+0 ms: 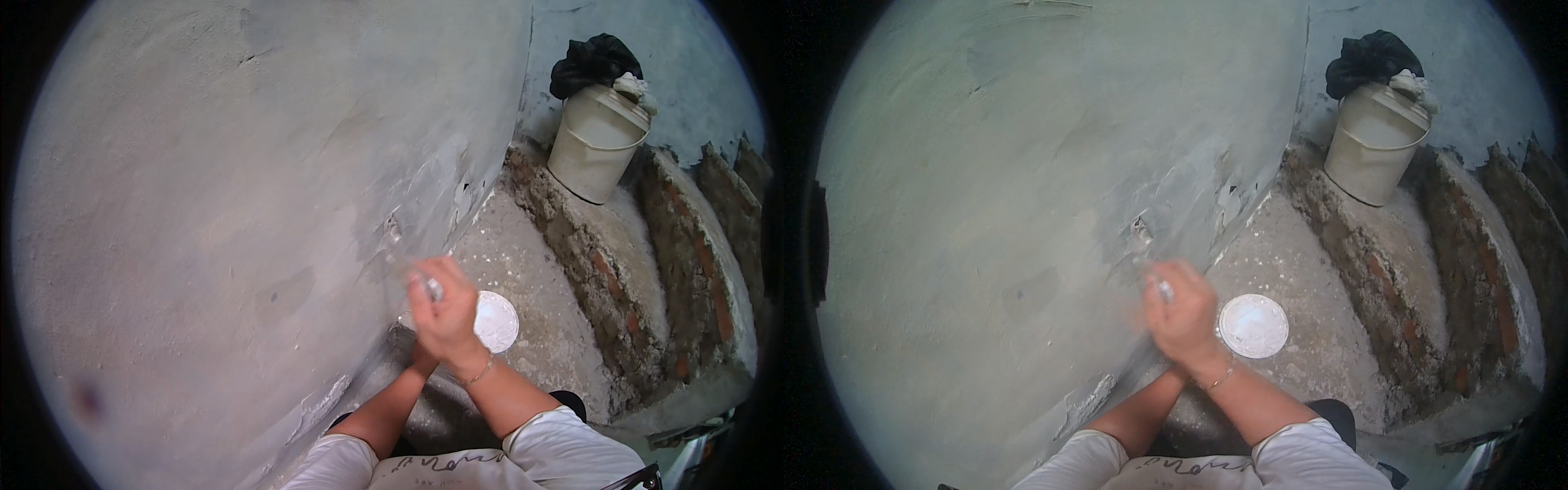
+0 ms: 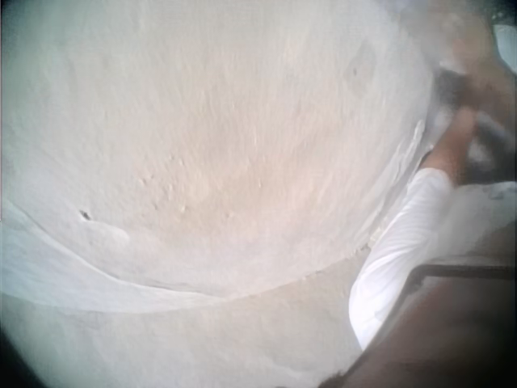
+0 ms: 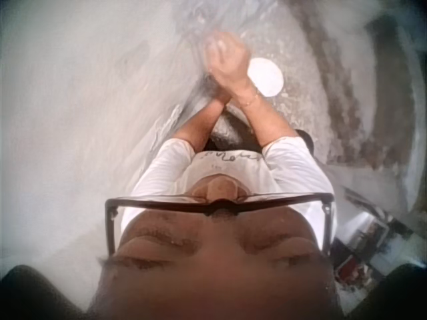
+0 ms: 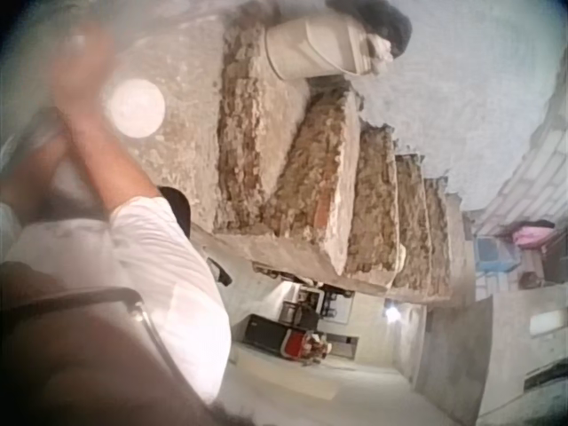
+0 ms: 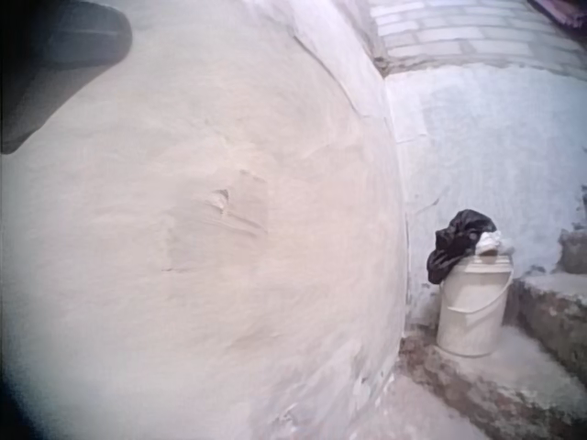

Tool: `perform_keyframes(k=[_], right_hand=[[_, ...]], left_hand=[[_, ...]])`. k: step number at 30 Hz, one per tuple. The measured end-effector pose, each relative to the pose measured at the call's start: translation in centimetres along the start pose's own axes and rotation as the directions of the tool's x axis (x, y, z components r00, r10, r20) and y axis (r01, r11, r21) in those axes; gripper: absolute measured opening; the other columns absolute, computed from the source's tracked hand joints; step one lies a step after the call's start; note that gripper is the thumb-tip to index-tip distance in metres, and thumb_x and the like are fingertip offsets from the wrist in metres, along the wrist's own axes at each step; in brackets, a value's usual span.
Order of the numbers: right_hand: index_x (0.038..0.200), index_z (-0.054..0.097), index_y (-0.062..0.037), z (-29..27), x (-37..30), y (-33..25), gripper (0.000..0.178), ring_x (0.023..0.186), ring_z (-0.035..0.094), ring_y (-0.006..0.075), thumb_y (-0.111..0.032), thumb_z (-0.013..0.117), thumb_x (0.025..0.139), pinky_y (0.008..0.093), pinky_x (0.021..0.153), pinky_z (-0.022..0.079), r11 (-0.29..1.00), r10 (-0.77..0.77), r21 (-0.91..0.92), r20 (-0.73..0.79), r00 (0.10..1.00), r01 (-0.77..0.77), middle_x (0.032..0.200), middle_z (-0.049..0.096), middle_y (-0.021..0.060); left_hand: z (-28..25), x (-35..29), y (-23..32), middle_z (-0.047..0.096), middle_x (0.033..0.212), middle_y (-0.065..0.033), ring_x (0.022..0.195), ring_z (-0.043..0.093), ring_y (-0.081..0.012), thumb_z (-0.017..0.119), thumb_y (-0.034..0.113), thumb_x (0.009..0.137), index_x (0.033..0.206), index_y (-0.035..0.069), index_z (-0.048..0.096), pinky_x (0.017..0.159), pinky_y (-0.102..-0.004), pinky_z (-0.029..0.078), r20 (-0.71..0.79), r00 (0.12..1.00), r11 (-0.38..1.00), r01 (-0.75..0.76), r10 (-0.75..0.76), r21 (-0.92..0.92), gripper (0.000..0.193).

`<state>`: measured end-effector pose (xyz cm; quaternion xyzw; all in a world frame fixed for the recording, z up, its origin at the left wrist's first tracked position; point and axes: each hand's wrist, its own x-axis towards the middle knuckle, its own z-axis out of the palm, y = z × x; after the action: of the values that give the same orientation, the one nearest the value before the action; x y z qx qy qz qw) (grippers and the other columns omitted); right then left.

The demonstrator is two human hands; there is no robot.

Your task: The person applies plaster to a wall using a putty knife, repeatedly dipping the tool into a bucket and smoothing the material over holes and cracks.

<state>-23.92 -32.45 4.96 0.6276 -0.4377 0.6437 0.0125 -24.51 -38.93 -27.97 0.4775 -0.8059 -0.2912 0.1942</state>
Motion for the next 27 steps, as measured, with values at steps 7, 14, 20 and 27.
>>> perform_keyframes(k=[7,14,20,27], right_hand=[[0.096,0.066,0.0002,-1.5,4.8,6.1,0.018,0.079,0.059,0.0339,-0.002,0.062,0.078,0.0383,0.073,0.047,0.963,-0.129,-0.261,-0.225,0.966,0.068,0.081,0.059,0.0158],[0.098,0.067,0.0006,-1.8,0.5,3.5,0.021,0.08,0.06,0.0278,0.002,0.065,0.077,0.033,0.072,0.048,0.975,-0.146,-0.145,0.146,0.978,0.167,0.086,0.062,0.0131],[0.1,0.069,-0.0018,-2.0,7.1,5.8,0.02,0.083,0.061,0.0318,-0.002,0.064,0.081,0.0353,0.074,0.048,0.993,-0.111,-0.064,-0.175,0.978,0.101,0.089,0.064,0.0147],[0.101,0.067,-0.0008,0.3,3.6,3.3,0.027,0.087,0.061,0.0283,0.007,0.063,0.076,0.0343,0.08,0.048,0.957,-0.252,-0.127,0.079,0.964,0.261,0.094,0.063,0.0137]], left_hand=[[-2.9,-0.5,6.7,0.067,0.096,-0.0243,0.09,0.066,-0.04,0.045,0.019,0.091,0.107,0.004,0.061,0.076,-0.0495,0.052,0.2,0.944,0.964,0.263,-0.263,0.025,0.027],[1.5,0.6,-0.2,0.066,0.1,-0.0256,0.097,0.064,-0.0409,0.046,0.025,0.091,0.109,0.007,0.062,0.084,-0.0495,0.05,-0.092,0.994,0.998,-0.053,0.054,0.02,0.03],[-6.1,-1.6,6.0,0.059,0.113,-0.033,0.113,0.054,-0.0442,0.04,0.044,0.091,0.11,-0.005,0.064,0.099,-0.0456,0.041,0.19,0.831,0.793,0.555,-0.522,-0.251,0.058],[-2.5,-0.5,1.6,0.06,0.111,-0.0304,0.109,0.057,-0.0435,0.032,0.039,0.094,0.105,-0.005,0.065,0.099,-0.0466,0.039,0.107,0.945,0.935,0.323,-0.309,-0.15,0.056]])
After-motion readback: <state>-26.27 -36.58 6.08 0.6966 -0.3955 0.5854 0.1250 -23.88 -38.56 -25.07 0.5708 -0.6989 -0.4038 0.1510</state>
